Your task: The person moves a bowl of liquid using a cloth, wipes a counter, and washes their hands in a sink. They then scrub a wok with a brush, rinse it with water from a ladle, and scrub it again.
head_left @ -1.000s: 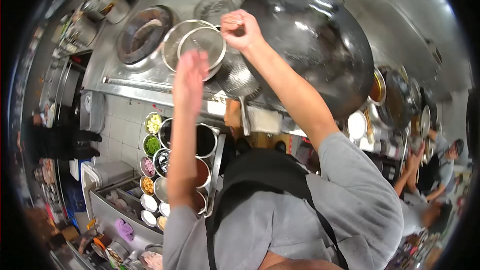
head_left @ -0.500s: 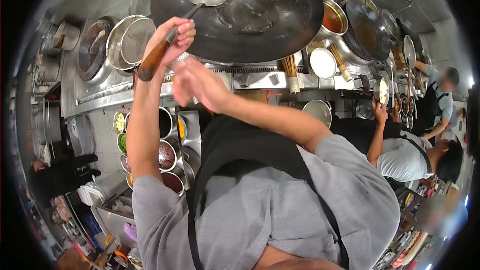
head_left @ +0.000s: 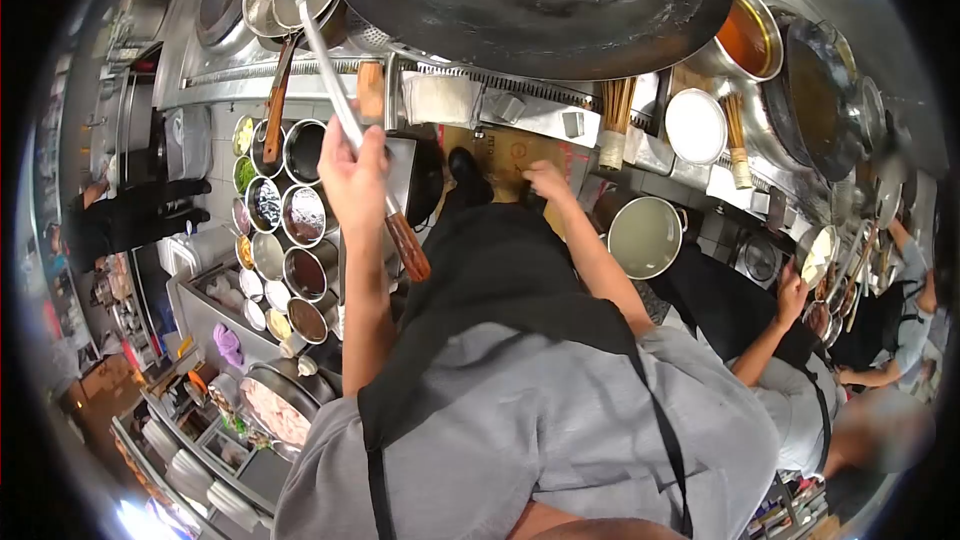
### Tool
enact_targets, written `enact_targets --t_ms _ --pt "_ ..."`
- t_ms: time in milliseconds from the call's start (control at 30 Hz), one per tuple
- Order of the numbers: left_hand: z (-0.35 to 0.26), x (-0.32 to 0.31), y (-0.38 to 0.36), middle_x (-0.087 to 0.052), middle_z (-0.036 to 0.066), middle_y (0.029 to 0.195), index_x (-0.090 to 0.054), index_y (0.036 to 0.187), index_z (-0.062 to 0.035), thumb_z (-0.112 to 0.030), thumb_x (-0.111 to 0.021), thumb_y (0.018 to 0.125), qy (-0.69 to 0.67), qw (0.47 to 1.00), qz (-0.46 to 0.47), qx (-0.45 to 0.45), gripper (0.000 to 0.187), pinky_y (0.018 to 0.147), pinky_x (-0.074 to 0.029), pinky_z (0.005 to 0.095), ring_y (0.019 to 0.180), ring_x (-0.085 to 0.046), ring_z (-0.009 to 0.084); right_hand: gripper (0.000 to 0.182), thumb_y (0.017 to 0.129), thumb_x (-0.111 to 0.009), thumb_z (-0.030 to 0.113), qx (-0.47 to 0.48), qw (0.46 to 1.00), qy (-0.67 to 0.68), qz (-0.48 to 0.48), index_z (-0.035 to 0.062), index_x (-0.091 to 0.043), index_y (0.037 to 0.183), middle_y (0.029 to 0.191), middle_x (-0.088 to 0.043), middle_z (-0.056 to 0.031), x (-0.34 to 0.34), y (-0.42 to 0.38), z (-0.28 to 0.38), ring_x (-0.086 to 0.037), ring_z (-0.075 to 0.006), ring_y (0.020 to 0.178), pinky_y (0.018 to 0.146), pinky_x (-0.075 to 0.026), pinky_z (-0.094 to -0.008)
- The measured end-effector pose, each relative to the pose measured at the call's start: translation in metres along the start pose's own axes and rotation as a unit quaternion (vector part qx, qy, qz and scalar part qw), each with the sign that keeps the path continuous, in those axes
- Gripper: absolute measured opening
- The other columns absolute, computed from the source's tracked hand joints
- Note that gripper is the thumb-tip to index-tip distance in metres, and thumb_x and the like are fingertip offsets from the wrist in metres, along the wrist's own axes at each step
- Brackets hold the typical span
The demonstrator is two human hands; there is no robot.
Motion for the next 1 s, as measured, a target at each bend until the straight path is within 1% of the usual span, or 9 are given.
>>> enact_targets --t_ms 200,267,367,467,633,767,833,900,1000 --pt "0.076 -0.001 0.037 -0.050 -0.003 0.064 -0.057 0.108 0.0005 -0.001 -0.057 0.084 0.069 0.995 -0.065 0.028 0.024 0.045 -0.032 0.0218 0.051 -0.042 0.0043 0.023 0.087 -0.058 0.017 -0.008 0.830 -0.331 -0.449 0.0034 -0.060 0.105 0.085 -0.063 -0.0085 0.140 0.106 -0.256 -0.061 -0.0189 0.065 0.062 -0.053 -0.0344" --pt "0.139 -0.003 0.059 -0.050 -0.002 0.061 -0.059 0.103 0.0009 -0.002 -0.057 0.081 0.099 0.993 -0.048 0.036 0.022 0.043 -0.031 0.0235 0.049 -0.042 0.0044 0.015 0.090 -0.054 0.012 0.094 0.983 -0.036 -0.151 0.0083 -0.058 0.104 0.082 -0.060 -0.0057 0.084 0.222 -0.314 -0.060 -0.0171 0.062 0.059 -0.053 -0.0339" --pt "0.193 -0.021 0.080 -0.066 0.021 0.074 -0.062 0.103 0.0053 -0.019 -0.061 0.077 0.373 0.925 -0.074 0.021 0.036 0.063 -0.049 0.0439 0.066 -0.065 0.0369 0.012 0.092 -0.049 0.006 -0.067 0.984 0.166 0.020 0.0092 -0.057 0.100 0.081 -0.059 -0.0044 0.071 0.193 -0.293 -0.059 -0.0177 0.061 0.058 -0.052 -0.0342" --pt "0.207 -0.050 0.076 -0.067 0.026 0.088 -0.059 0.116 -0.0007 -0.024 -0.062 0.078 0.386 0.915 -0.117 0.019 0.045 0.079 -0.048 0.0487 0.087 -0.064 0.0423 0.013 0.092 -0.048 0.004 0.057 0.995 0.055 -0.062 0.0077 -0.056 0.101 0.080 -0.059 -0.0053 0.084 0.246 -0.356 -0.058 -0.0171 0.059 0.054 -0.051 -0.0338" --pt "0.243 -0.068 0.083 -0.067 0.023 0.091 -0.046 0.131 -0.0028 -0.028 -0.063 0.083 0.380 0.923 -0.052 0.044 0.058 0.082 -0.047 0.0483 0.089 -0.063 0.0413 0.015 0.092 -0.048 0.004 -0.020 0.931 0.363 -0.031 0.0078 -0.056 0.103 0.082 -0.061 -0.0056 0.071 0.176 -0.275 -0.060 -0.0182 0.061 0.053 -0.051 -0.0348" --pt "0.212 -0.062 0.065 -0.060 0.021 0.102 -0.041 0.135 -0.0008 -0.022 -0.068 0.082 0.354 0.933 -0.011 -0.071 0.063 0.082 -0.048 0.0422 0.086 -0.062 0.0332 0.010 0.085 -0.053 0.007 0.151 0.936 -0.154 -0.277 0.0016 -0.061 0.090 0.079 -0.065 -0.0175 0.128 0.050 -0.118 -0.064 -0.0318 0.068 0.058 -0.050 -0.0420" --pt "0.175 -0.051 0.040 -0.054 0.016 0.110 -0.041 0.133 0.0013 -0.014 -0.065 0.087 0.180 0.984 -0.003 -0.004 0.054 0.084 -0.047 0.0340 0.092 -0.057 0.0220 0.012 0.082 -0.056 0.012 0.180 0.909 -0.366 -0.087 0.0001 -0.061 0.081 0.078 -0.063 -0.0231 0.091 0.014 -0.065 -0.063 -0.0374 0.073 0.062 -0.050 -0.0467" --pt "0.115 -0.047 -0.001 -0.054 0.011 0.109 -0.044 0.129 0.0004 -0.009 -0.060 0.091 0.007 0.999 0.015 -0.034 0.042 0.086 -0.045 0.0288 0.097 -0.054 0.0149 0.018 0.083 -0.059 0.018 0.165 0.937 -0.306 -0.029 0.0012 -0.060 0.075 0.077 -0.064 -0.0229 0.100 -0.062 0.040 -0.063 -0.0394 0.074 0.066 -0.049 -0.0506" --pt "0.032 -0.037 -0.059 -0.055 0.009 0.108 -0.045 0.125 -0.0008 -0.005 -0.057 0.092 -0.019 0.997 0.026 -0.064 0.036 0.085 -0.044 0.0274 0.094 -0.054 0.0144 0.031 0.079 -0.067 0.021 0.155 0.883 -0.243 -0.370 -0.0024 -0.055 0.095 0.091 -0.058 -0.0242 0.166 -0.129 0.137 -0.059 -0.0415 0.088 0.076 -0.048 -0.0496"
Point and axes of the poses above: each hand's wrist, its own y-axis towards the middle knuckle, its own x-axis out of the back of the hand, z = x × y, the point moved 10 cm from there along y, towards the middle knuckle
